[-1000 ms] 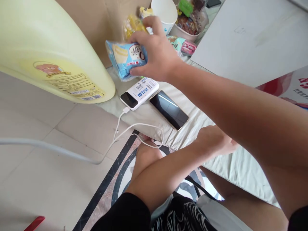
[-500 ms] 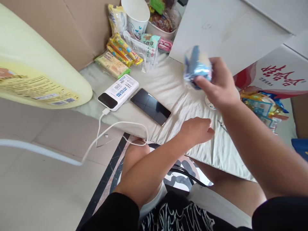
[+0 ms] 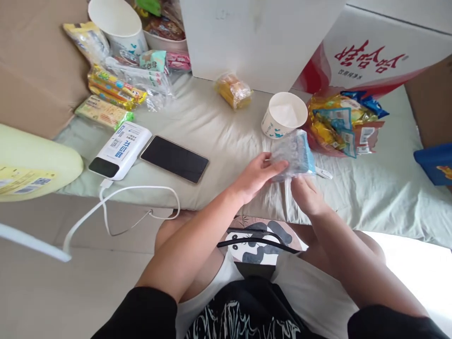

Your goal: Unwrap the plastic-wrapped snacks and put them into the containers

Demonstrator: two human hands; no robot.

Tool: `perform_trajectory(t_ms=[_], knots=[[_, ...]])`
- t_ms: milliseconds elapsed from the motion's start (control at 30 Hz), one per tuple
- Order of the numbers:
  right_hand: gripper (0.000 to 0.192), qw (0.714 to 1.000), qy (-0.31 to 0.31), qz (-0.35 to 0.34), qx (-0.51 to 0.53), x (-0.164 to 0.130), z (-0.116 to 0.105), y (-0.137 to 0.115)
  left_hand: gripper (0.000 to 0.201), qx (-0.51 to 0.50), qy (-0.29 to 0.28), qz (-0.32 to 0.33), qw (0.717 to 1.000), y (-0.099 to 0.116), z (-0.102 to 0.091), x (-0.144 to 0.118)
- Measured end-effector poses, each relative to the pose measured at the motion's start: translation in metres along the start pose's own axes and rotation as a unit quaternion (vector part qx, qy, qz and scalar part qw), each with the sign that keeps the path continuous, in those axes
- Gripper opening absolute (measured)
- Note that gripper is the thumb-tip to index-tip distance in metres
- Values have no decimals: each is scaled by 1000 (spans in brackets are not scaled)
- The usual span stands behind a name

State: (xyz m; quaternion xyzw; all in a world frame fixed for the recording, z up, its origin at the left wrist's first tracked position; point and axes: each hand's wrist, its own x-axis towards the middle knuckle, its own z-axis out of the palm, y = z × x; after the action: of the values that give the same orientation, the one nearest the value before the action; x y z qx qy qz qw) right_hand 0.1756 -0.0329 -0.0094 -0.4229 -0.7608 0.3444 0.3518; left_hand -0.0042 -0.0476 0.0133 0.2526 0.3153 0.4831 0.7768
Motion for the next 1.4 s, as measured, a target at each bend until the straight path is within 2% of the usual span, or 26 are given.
perform_trajectory(t_ms=[67,133,200,267,333,433,567,733,833,967,1167,1300,1400], knots=[[41,999,-15,-17,-36,-3,-10,1,67,-1,52,36,998,-2,-3,7],[26,996,24,-26,-86,-4,-25,5,70,39,88,81,992,0,-11,16],[19,984,79,-13,-157,-5,-41,16,75,123,113,138,976,2,-22,26],[21,968,104,11,-230,-6,-54,32,82,195,129,180,956,4,-32,35],[32,950,98,41,-292,-6,-63,48,84,238,138,191,942,6,-38,42],[35,933,73,80,-344,-6,-71,63,73,270,135,188,934,6,-37,50],[25,940,50,73,-329,-6,-74,61,62,289,113,141,940,5,-27,57],[29,965,79,101,-229,-8,-80,45,73,277,110,94,950,9,-27,55],[31,982,90,57,-153,-9,-84,36,83,300,112,84,944,11,-29,47],[35,994,49,-18,-98,-10,-78,25,87,318,134,75,936,10,-27,40],[33,994,-3,-18,-111,-8,-62,25,83,322,129,78,935,15,-28,37],[32,988,-3,8,-154,-10,-70,37,78,316,156,96,931,23,-36,35],[30,979,20,25,-200,-14,-82,46,77,321,158,99,929,27,-44,33]])
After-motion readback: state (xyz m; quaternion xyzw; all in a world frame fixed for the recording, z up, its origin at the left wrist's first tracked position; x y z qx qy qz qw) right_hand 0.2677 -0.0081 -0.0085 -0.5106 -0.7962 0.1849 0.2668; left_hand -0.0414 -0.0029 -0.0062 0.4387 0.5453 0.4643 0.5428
